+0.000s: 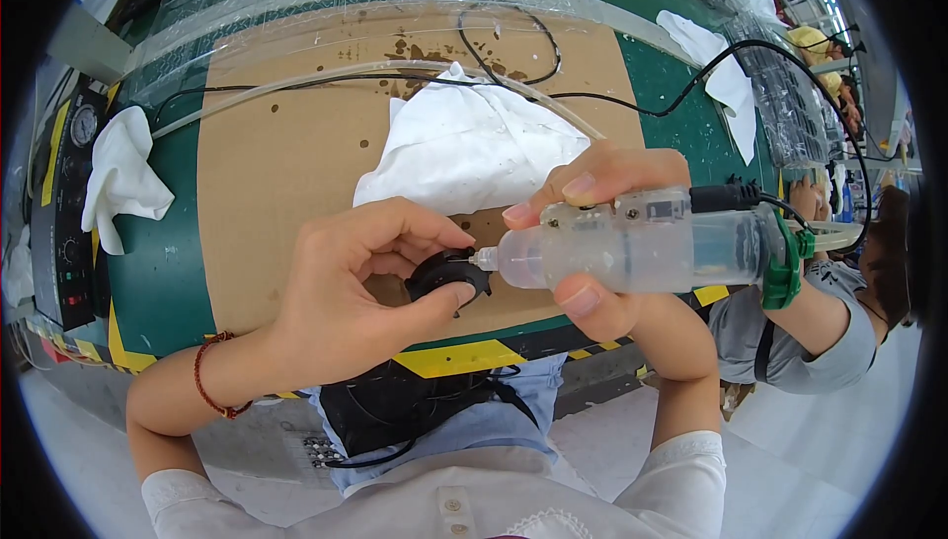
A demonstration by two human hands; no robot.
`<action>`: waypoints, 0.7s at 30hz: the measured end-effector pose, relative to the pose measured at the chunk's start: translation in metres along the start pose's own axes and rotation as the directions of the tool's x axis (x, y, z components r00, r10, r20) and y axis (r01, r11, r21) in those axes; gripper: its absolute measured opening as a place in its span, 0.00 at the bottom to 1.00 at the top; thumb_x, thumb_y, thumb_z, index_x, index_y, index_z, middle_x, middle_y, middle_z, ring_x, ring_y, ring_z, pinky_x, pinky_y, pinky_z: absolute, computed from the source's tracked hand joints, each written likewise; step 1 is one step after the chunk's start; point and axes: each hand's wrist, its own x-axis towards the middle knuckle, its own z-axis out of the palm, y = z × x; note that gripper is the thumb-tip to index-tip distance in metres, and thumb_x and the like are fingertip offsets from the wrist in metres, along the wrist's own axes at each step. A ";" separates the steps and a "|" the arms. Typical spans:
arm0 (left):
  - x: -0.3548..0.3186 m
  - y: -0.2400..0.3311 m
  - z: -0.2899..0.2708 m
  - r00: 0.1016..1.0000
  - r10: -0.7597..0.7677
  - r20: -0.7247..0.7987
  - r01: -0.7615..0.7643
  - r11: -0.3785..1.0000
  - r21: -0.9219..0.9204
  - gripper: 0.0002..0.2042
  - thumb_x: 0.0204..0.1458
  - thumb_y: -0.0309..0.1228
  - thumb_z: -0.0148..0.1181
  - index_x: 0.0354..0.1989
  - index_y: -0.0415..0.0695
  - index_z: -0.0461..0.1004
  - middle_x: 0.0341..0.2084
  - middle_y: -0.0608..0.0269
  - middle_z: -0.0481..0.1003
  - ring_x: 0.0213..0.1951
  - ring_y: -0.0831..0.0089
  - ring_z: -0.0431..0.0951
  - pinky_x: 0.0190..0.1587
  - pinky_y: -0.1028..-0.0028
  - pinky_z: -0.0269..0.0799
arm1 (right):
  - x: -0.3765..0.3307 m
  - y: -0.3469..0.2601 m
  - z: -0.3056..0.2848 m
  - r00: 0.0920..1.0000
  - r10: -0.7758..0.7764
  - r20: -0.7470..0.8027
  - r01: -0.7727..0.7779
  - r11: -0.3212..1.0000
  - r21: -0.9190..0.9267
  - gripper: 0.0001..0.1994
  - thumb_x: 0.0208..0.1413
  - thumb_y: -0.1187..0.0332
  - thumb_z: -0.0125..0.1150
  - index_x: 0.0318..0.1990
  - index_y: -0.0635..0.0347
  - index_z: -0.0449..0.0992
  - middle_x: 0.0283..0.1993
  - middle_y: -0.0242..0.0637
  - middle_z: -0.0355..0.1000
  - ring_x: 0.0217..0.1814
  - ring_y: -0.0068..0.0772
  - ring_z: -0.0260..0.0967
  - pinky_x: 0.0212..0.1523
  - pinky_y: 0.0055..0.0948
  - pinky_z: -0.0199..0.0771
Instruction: The person applies adhesive sealant to plastic components using a syringe dispenser at a workbench.
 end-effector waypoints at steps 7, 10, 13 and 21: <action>0.000 0.000 0.001 1.000 -0.011 0.007 0.011 1.000 0.021 0.12 0.39 0.17 0.58 0.35 0.35 0.67 0.32 0.60 0.71 0.35 0.79 0.72 0.38 0.81 0.67 | 0.000 0.000 -0.001 1.000 0.002 0.006 -0.002 1.000 0.009 0.23 0.37 0.61 0.59 0.38 0.61 0.55 0.26 0.40 0.61 0.25 0.32 0.69 0.27 0.26 0.71; 0.001 -0.003 0.003 0.997 0.051 -0.065 -0.052 0.999 -0.017 0.12 0.37 0.19 0.59 0.33 0.33 0.69 0.26 0.59 0.73 0.30 0.79 0.73 0.33 0.82 0.70 | -0.001 0.001 0.000 1.000 -0.028 0.001 0.028 1.000 -0.003 0.23 0.37 0.61 0.59 0.38 0.61 0.55 0.26 0.40 0.61 0.25 0.32 0.68 0.27 0.26 0.71; 0.001 -0.004 0.003 0.997 0.056 -0.061 -0.055 0.998 0.013 0.12 0.37 0.19 0.59 0.33 0.33 0.69 0.26 0.59 0.73 0.30 0.79 0.73 0.33 0.82 0.70 | -0.001 0.001 0.000 1.000 -0.003 0.010 0.003 1.000 0.000 0.24 0.37 0.61 0.59 0.38 0.61 0.55 0.26 0.40 0.61 0.25 0.32 0.68 0.27 0.26 0.72; 0.001 -0.005 0.003 0.995 0.075 -0.066 -0.076 0.997 -0.022 0.12 0.37 0.20 0.59 0.32 0.33 0.69 0.25 0.59 0.73 0.29 0.79 0.73 0.33 0.82 0.69 | -0.003 0.001 0.002 0.999 -0.005 -0.038 0.005 1.000 0.022 0.24 0.37 0.62 0.59 0.38 0.61 0.55 0.27 0.41 0.61 0.26 0.32 0.69 0.28 0.27 0.72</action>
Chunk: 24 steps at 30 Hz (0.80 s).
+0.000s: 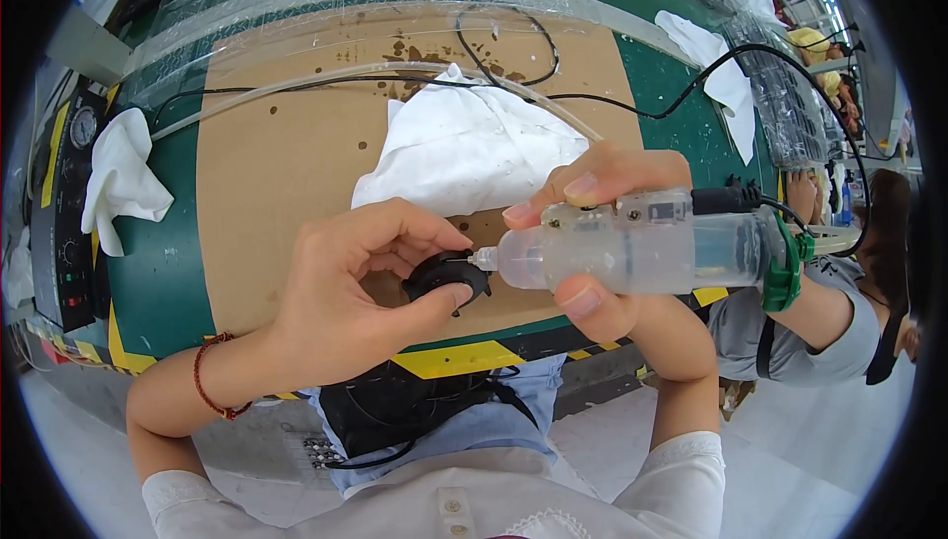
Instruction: The person applies adhesive sealant to plastic components using a syringe dispenser at a workbench.
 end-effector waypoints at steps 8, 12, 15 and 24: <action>-0.001 0.005 -0.003 0.998 -0.045 0.045 0.044 0.999 0.025 0.12 0.38 0.18 0.58 0.34 0.35 0.68 0.29 0.61 0.72 0.33 0.79 0.72 0.36 0.82 0.67 | 0.000 -0.002 -0.002 1.000 0.004 0.001 -0.004 1.000 -0.010 0.24 0.37 0.61 0.59 0.38 0.61 0.54 0.27 0.41 0.61 0.26 0.33 0.69 0.28 0.26 0.72; -0.002 0.006 -0.004 0.992 -0.101 0.076 0.100 0.995 0.019 0.13 0.39 0.16 0.57 0.35 0.36 0.66 0.33 0.61 0.71 0.37 0.79 0.71 0.39 0.81 0.66 | -0.002 0.000 0.002 0.999 0.001 -0.041 0.000 1.000 0.028 0.24 0.37 0.61 0.60 0.38 0.61 0.55 0.27 0.40 0.61 0.26 0.33 0.69 0.28 0.25 0.71; -0.001 0.002 -0.001 1.000 -0.011 0.008 0.011 1.000 -0.004 0.12 0.38 0.19 0.59 0.33 0.33 0.69 0.26 0.60 0.73 0.30 0.79 0.73 0.33 0.82 0.69 | 0.001 -0.001 -0.003 0.999 -0.014 0.037 0.014 1.000 -0.014 0.24 0.37 0.62 0.60 0.38 0.61 0.55 0.27 0.41 0.62 0.26 0.32 0.69 0.28 0.25 0.71; -0.001 0.004 0.000 0.999 -0.053 0.013 0.053 0.998 -0.030 0.12 0.38 0.19 0.59 0.33 0.33 0.69 0.26 0.59 0.72 0.30 0.79 0.73 0.34 0.82 0.69 | 0.001 0.002 -0.001 0.999 -0.050 0.013 0.051 0.999 -0.010 0.24 0.37 0.61 0.59 0.38 0.62 0.55 0.26 0.41 0.62 0.26 0.32 0.69 0.27 0.24 0.71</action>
